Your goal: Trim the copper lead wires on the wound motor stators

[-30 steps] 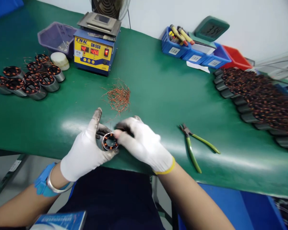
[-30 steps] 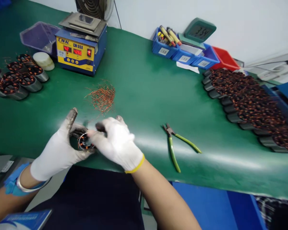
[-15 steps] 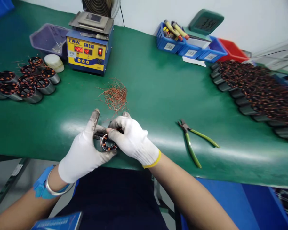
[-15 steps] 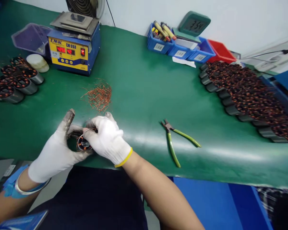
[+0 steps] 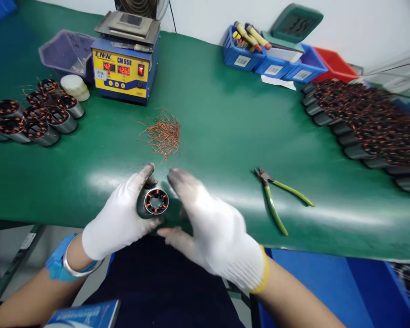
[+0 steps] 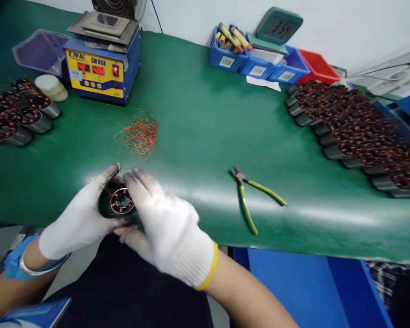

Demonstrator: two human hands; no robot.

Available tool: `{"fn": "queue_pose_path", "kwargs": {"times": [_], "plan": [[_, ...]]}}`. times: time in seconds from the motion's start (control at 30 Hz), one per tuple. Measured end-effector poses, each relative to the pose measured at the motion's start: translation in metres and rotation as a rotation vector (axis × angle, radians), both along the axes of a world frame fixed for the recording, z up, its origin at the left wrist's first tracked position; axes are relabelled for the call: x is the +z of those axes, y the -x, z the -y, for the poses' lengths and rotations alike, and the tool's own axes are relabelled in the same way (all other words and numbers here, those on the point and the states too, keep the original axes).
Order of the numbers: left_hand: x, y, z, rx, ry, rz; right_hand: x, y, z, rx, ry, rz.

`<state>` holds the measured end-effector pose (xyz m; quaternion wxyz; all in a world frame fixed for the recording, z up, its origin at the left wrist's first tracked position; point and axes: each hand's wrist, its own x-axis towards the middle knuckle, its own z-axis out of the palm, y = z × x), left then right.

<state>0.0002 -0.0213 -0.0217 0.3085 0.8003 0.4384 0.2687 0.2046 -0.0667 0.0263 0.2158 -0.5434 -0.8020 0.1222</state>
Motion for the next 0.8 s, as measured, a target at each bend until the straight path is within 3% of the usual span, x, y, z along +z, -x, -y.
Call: {"fn": "queue_pose_path", "kwargs": {"times": [0.17, 0.27, 0.4, 0.5, 0.8], "plan": [[0.002, 0.003, -0.002, -0.009, -0.012, -0.042, -0.031, 0.002, -0.006, -0.040, 0.214, 0.051], [0.006, -0.002, -0.001, -0.016, -0.031, -0.046, -0.038, -0.005, -0.008, 0.024, 0.227, -0.003], [0.012, -0.011, 0.001, -0.098, -0.069, -0.007, -0.034, -0.011, -0.011, 0.044, 0.219, -0.074], [0.017, -0.016, 0.000, -0.163, -0.057, -0.005, -0.029, -0.014, -0.014, 0.016, 0.343, -0.162], [0.010, -0.025, 0.002, -0.137, -0.161, -0.045, -0.013, -0.026, -0.013, -0.102, 0.529, -0.337]]}}
